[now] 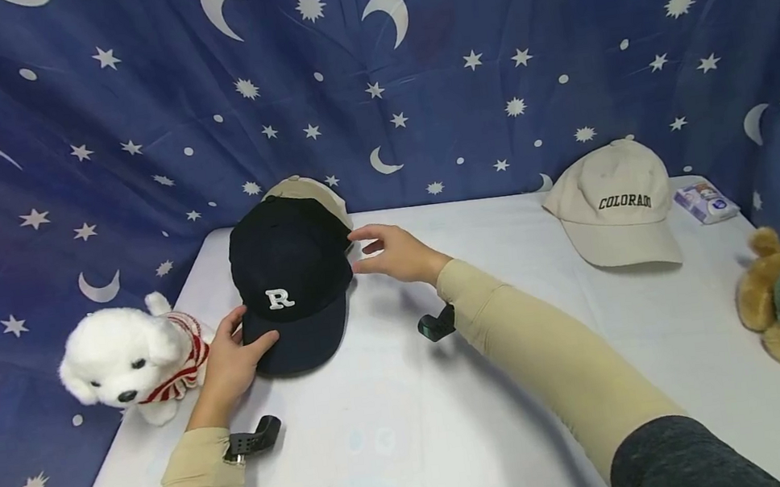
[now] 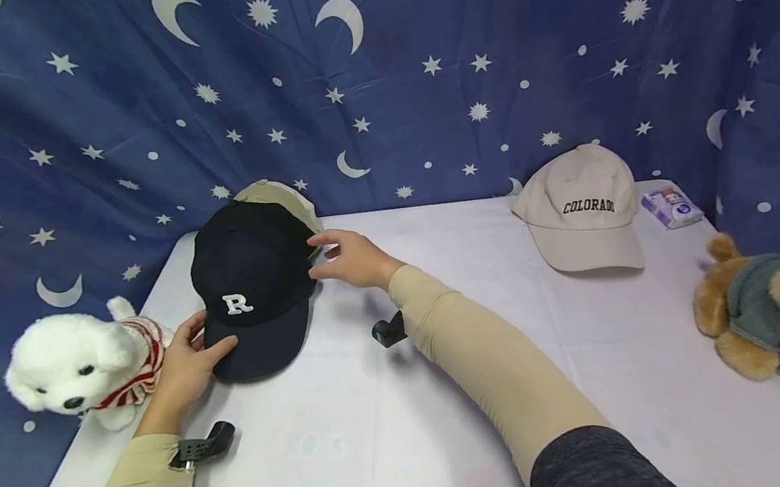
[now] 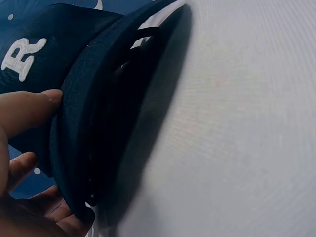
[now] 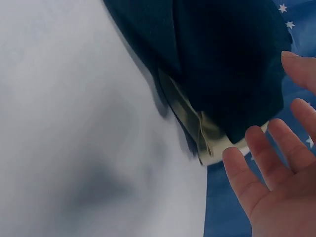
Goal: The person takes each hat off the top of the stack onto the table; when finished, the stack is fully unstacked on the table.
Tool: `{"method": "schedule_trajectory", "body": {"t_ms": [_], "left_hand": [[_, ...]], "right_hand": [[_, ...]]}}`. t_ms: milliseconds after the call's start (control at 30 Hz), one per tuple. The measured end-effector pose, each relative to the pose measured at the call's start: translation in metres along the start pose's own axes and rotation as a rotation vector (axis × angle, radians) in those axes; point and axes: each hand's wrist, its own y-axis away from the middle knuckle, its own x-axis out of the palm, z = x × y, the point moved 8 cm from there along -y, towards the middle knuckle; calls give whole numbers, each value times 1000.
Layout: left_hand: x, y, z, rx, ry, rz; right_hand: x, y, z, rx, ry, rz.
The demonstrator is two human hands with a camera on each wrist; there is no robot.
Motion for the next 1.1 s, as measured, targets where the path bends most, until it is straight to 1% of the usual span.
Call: {"method": "schedule_trajectory", "body": {"t_ms": [100,200,367,600,800,867,967,1100], "left_hand": [[1,0,1,-10,-10,-3],[1,-1,2,-18,-2,-1],[0,-1,3,-8,2,-5],[1,-1,2,-4,-4,-1],[2,-2,1,-7,-8,3],[1,-2,2,-15,-16,3],[1,0,0,-23,-41,5],[0,1,-2,-33,-72,13]], "right_hand": [[7,-6,4,-1,-7,21],[15,-14,13,-19,-6,43],[25,-25,26,-53,5,54],[33,-32,31,-36,3,60],[33,-32,38,-63,16,58],[34,-30,41,-73,1,59],[35,-27,48,-103,-29,57],[38,-24,52,-131,-16,47]]}}
